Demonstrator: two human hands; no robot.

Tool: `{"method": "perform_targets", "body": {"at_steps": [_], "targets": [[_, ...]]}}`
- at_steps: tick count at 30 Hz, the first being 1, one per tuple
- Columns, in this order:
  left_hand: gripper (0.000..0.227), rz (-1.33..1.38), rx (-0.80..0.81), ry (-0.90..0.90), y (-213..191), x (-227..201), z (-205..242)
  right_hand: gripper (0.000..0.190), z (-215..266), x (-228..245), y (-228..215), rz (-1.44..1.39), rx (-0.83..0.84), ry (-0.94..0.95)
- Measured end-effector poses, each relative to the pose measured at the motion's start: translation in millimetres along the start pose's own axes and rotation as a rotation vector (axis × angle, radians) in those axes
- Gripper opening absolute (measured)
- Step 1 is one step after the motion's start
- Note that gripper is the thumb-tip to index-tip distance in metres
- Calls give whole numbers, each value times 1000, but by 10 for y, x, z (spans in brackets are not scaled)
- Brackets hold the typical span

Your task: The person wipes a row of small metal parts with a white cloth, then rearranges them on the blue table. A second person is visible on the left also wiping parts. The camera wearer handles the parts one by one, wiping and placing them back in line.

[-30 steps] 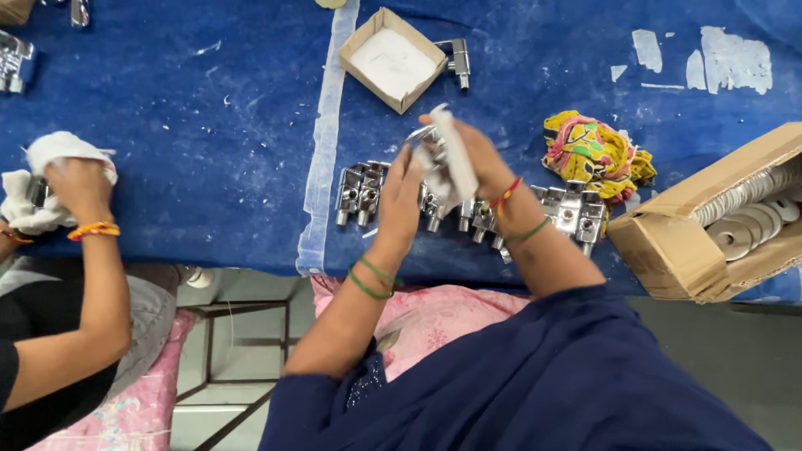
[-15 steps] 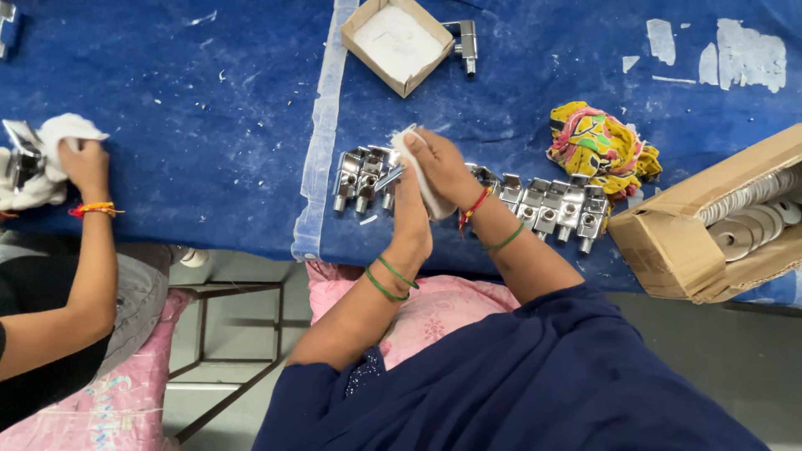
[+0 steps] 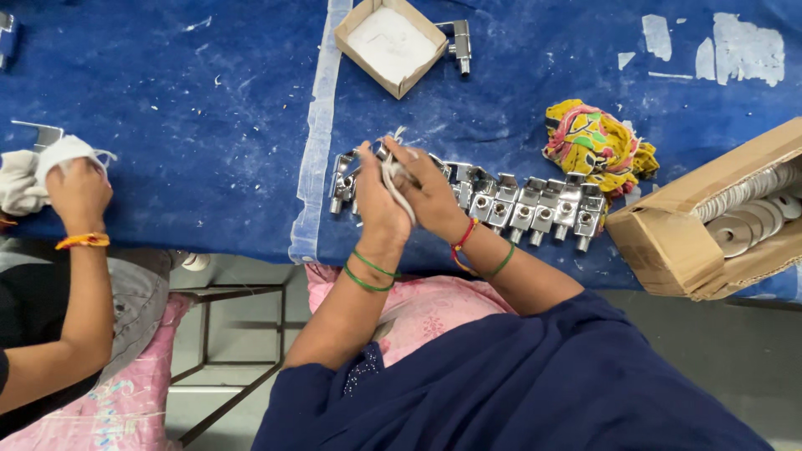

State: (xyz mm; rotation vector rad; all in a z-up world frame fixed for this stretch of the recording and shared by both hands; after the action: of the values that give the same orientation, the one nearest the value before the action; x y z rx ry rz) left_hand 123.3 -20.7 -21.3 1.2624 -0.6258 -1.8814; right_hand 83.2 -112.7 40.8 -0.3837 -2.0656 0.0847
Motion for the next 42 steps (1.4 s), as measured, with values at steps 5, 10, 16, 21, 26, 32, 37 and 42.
{"method": "perform_targets", "body": {"at_steps": [5, 10, 16, 21, 26, 32, 37, 42], "targets": [[19, -88, 34, 142, -179, 219, -54, 41, 85, -250, -23, -154, -183, 241], [25, -359, 3, 169, -257, 103, -266, 35, 129, -689, -172, -522, -335, 495], [37, -1209, 162, 564, 102, -322, 25, 43, -23, -829, -479, -1001, -394, 528], [28, -1201, 225, 506, 285, -496, 234, 43, -102, -879, -859, -1205, -570, 645], [27, -1324, 307, 471, 429, -450, 427, 46, -56, -775, -856, -1466, -406, 703], [29, -1290, 374, 635, 547, -546, 549, 47, -72, -663, -887, -1446, -322, 540], [34, -1207, 429, 626, 569, -546, 593, 51, -99, -817, -652, -1591, -422, 747], [30, -985, 453, 472, 487, -475, 698, 46, -250, -567, -969, -1212, -165, 395]]}}
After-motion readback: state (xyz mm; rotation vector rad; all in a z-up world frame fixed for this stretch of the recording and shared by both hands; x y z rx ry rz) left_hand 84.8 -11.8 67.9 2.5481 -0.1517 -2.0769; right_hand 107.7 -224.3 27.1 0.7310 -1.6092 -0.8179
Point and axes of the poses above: each hand's wrist, its own z-axis away from the middle knuckle, its own y-axis out of the palm, x = y × z, the point moved 7 cm from there along -z, towards the middle knuckle, and after that the axes turned 8 degrees about -x, right-handed, at the moved point
